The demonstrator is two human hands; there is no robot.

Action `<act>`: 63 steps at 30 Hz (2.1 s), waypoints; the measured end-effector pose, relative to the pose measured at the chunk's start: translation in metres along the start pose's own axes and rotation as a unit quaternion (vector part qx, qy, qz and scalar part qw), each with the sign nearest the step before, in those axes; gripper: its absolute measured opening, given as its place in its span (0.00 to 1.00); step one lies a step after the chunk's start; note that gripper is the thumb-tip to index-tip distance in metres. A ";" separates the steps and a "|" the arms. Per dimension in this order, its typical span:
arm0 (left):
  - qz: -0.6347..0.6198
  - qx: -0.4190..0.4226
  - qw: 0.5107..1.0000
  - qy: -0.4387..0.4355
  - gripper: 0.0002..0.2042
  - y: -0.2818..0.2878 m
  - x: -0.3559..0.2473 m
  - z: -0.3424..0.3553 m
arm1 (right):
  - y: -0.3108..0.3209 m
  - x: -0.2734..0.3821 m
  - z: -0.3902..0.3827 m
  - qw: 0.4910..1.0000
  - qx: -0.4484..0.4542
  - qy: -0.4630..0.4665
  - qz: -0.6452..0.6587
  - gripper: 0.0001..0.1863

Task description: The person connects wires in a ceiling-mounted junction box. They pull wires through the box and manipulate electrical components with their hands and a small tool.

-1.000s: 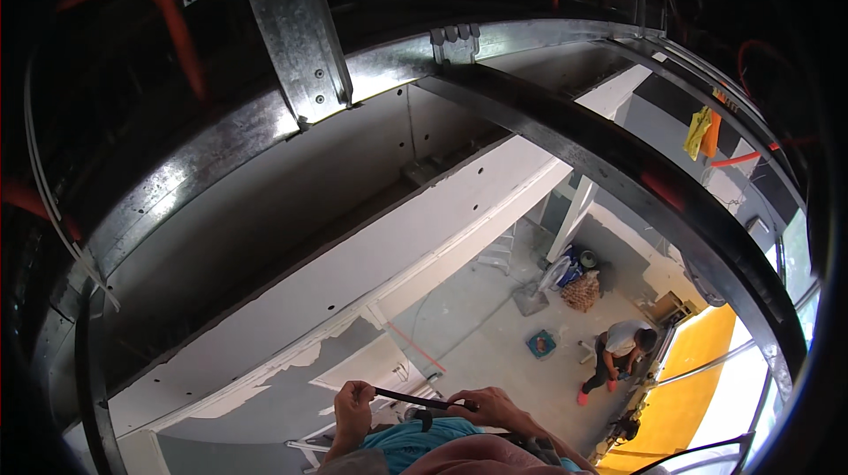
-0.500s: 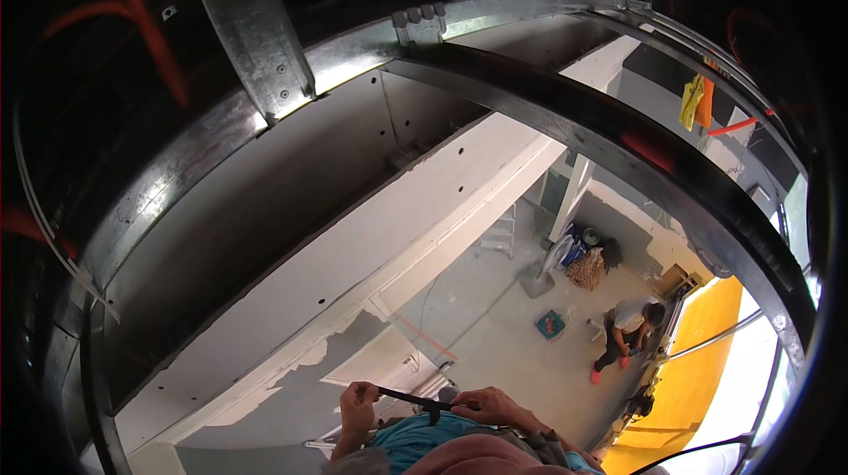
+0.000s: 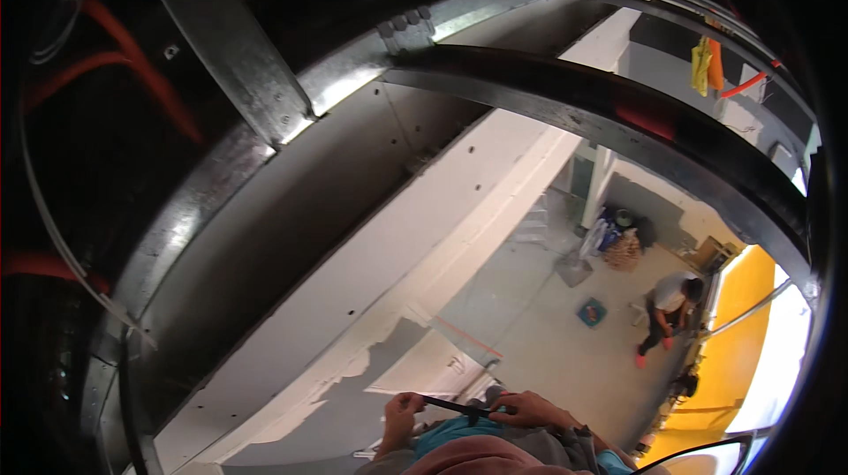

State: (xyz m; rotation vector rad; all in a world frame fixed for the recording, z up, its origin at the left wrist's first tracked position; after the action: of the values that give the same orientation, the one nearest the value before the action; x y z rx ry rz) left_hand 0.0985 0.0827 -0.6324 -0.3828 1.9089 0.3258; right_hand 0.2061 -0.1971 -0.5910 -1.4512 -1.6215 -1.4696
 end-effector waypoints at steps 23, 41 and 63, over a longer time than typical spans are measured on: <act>0.040 0.010 0.997 0.058 0.10 0.012 0.010 -0.002 | -0.034 -0.035 0.018 0.990 0.136 -0.024 0.037 0.26; -0.069 0.015 0.994 0.082 0.14 0.002 0.035 0.005 | -0.018 -0.023 0.015 0.984 0.160 -0.011 0.075 0.26; 0.041 -0.179 0.983 -0.017 0.08 0.027 -0.007 -0.024 | 0.023 -0.001 0.040 0.999 0.010 -0.044 -0.015 0.22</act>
State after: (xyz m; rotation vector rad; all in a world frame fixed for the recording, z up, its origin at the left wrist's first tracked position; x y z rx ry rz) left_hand 0.0693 0.0985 -0.6166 -0.5322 1.8343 0.7309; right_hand 0.2388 -0.1644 -0.5950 -1.5046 -1.7125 -1.4192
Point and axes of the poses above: each hand's wrist, its own z-axis towards the middle knuckle, its own y-axis out of the back of the hand, x = y × z, the point moved 10 cm from there along z, towards the middle knuckle, and after that the axes turned 12 degrees about x, right-handed, at the moved point
